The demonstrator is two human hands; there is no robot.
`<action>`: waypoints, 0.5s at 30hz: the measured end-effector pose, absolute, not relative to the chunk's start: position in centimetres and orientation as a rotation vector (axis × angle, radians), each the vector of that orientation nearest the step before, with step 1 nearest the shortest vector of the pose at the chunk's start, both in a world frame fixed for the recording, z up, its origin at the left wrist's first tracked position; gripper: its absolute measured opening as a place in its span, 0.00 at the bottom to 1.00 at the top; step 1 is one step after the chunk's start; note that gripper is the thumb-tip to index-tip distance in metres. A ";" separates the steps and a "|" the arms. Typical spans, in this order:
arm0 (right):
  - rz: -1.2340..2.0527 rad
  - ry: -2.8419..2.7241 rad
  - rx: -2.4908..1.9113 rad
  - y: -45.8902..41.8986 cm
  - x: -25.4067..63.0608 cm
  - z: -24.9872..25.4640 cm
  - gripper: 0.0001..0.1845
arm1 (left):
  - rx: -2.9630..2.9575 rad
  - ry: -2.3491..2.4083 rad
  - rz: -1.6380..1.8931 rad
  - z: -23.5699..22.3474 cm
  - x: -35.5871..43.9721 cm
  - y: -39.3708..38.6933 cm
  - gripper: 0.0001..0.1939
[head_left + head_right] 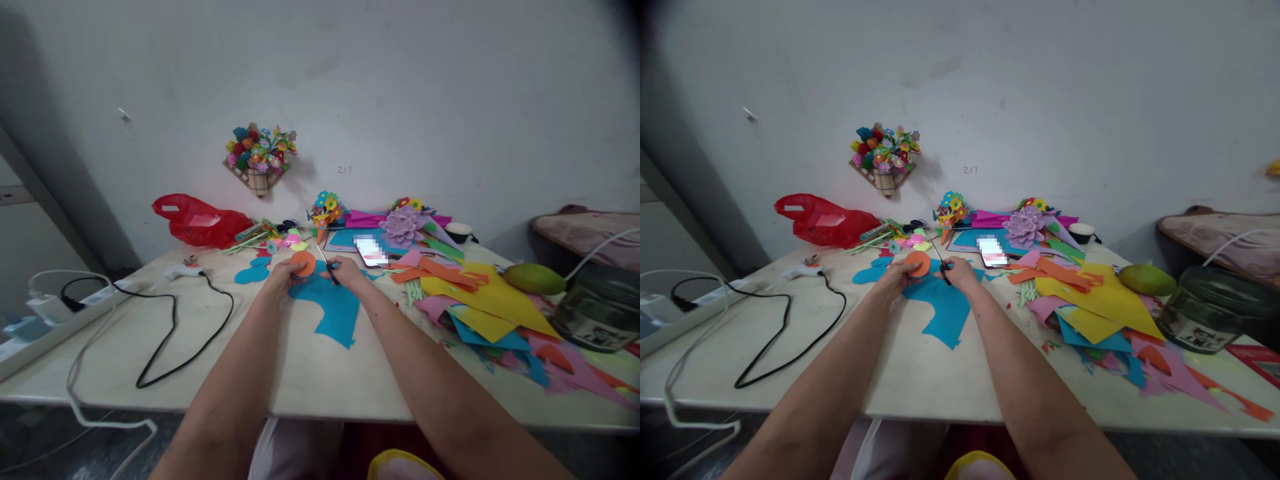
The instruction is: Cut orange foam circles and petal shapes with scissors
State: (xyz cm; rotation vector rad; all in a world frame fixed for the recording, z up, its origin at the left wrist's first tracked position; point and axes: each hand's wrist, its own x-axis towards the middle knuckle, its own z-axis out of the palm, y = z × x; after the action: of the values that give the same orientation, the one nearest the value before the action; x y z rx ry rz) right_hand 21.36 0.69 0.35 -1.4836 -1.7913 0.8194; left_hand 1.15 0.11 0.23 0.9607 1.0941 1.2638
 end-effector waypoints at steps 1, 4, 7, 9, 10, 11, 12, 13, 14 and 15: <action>0.732 -1.799 -1.552 0.4 21.3 0.6 0.20 | 0.971 1.095 1.271 0.0 1.1 0.3 0.13; 0.494 -1.866 -1.725 -0.6 21.2 1.3 0.24 | 1.003 1.120 1.296 -0.3 0.8 0.7 0.13; 0.344 -1.980 -1.825 -1.5 21.0 2.0 0.23 | 1.006 1.156 1.320 -0.5 0.5 1.0 0.08; 0.278 -2.052 -1.848 -1.9 20.8 2.3 0.20 | 1.001 1.165 1.340 -0.7 0.3 1.2 0.08; 0.254 -2.080 -1.858 -2.0 20.8 2.4 0.20 | 1.002 1.163 1.349 -0.8 0.2 1.4 0.09; 0.231 -2.104 -1.869 -2.1 20.7 2.5 0.19 | 1.005 1.160 1.357 -0.9 0.2 1.5 0.12; 0.210 -2.121 -1.881 -2.2 20.6 2.5 0.19 | 1.008 1.159 1.362 -1.1 0.1 1.5 0.15; 0.188 -2.129 -1.894 -2.2 20.5 2.6 0.19 | 1.014 1.162 1.365 -1.2 0.1 1.6 0.18; 0.168 -2.130 -1.909 -2.2 20.4 2.6 0.18 | 1.021 1.172 1.362 -1.2 0.1 1.6 0.20; 0.154 -2.129 -1.922 -2.2 20.4 2.7 0.18 | 1.025 1.195 1.358 -1.3 0.2 1.7 0.21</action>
State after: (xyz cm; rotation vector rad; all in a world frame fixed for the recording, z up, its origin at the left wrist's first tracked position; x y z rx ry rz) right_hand 20.37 -2.22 2.66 -1.9220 -2.1286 0.1541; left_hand 0.18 1.66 -1.26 1.0253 1.1949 1.3584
